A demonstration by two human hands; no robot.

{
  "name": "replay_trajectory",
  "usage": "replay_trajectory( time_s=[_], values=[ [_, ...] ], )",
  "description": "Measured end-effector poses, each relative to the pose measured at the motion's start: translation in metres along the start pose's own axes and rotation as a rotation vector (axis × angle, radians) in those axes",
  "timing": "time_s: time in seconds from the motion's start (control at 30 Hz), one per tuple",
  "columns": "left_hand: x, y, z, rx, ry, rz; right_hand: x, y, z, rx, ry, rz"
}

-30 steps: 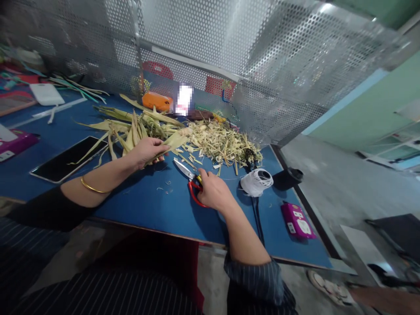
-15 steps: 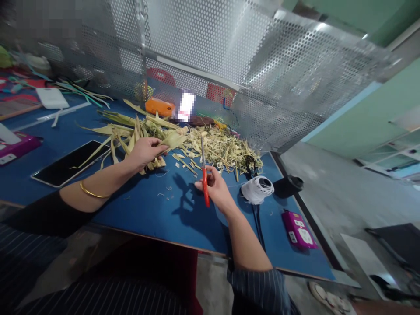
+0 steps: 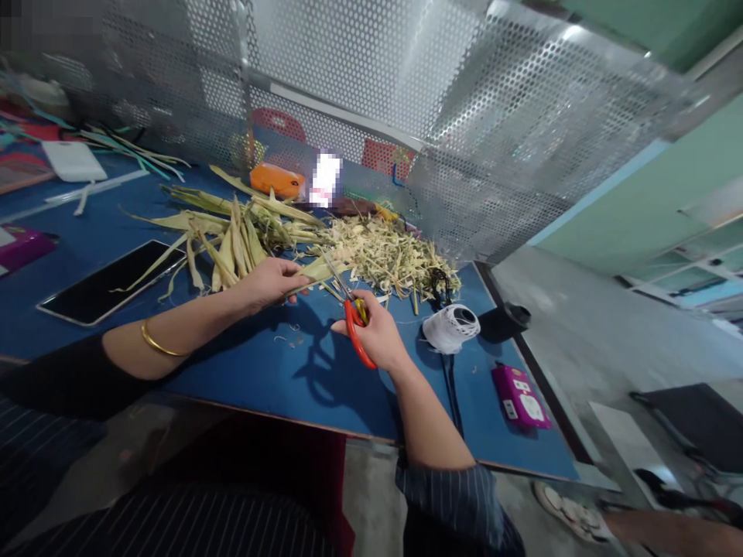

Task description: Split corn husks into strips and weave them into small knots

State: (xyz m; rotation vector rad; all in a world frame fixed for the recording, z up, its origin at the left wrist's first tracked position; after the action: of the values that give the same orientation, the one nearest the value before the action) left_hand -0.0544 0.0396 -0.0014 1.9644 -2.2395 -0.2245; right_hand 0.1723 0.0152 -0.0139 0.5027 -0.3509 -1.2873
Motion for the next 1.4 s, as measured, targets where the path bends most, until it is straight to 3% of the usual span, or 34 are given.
replay_trajectory(
  time_s=[0.67,1.07,1.4],
  values=[
    [-0.004,0.004,0.004,-0.015,0.026,0.049,0.004,-0.002,0.008,-0.110,-0.105,0.016],
    [-0.005,0.004,0.003,-0.104,-0.034,0.097,0.010,-0.003,0.018,-0.095,-0.114,0.099],
    [-0.007,0.002,0.005,-0.204,-0.056,0.107,0.007,-0.003,0.001,0.057,-0.083,0.028]
  ],
)
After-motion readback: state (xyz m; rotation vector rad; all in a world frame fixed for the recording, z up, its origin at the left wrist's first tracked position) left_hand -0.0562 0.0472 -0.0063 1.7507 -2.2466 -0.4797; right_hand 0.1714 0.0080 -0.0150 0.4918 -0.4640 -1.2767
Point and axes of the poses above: each hand's wrist, its own x-axis away from the middle knuckle, its own y-axis out of the back of the hand, z = x × y, the point moved 2 cm from there along -x, towards the middle knuckle, and after that the axes turned 3 degrees about -y, right-handed, at the moved point
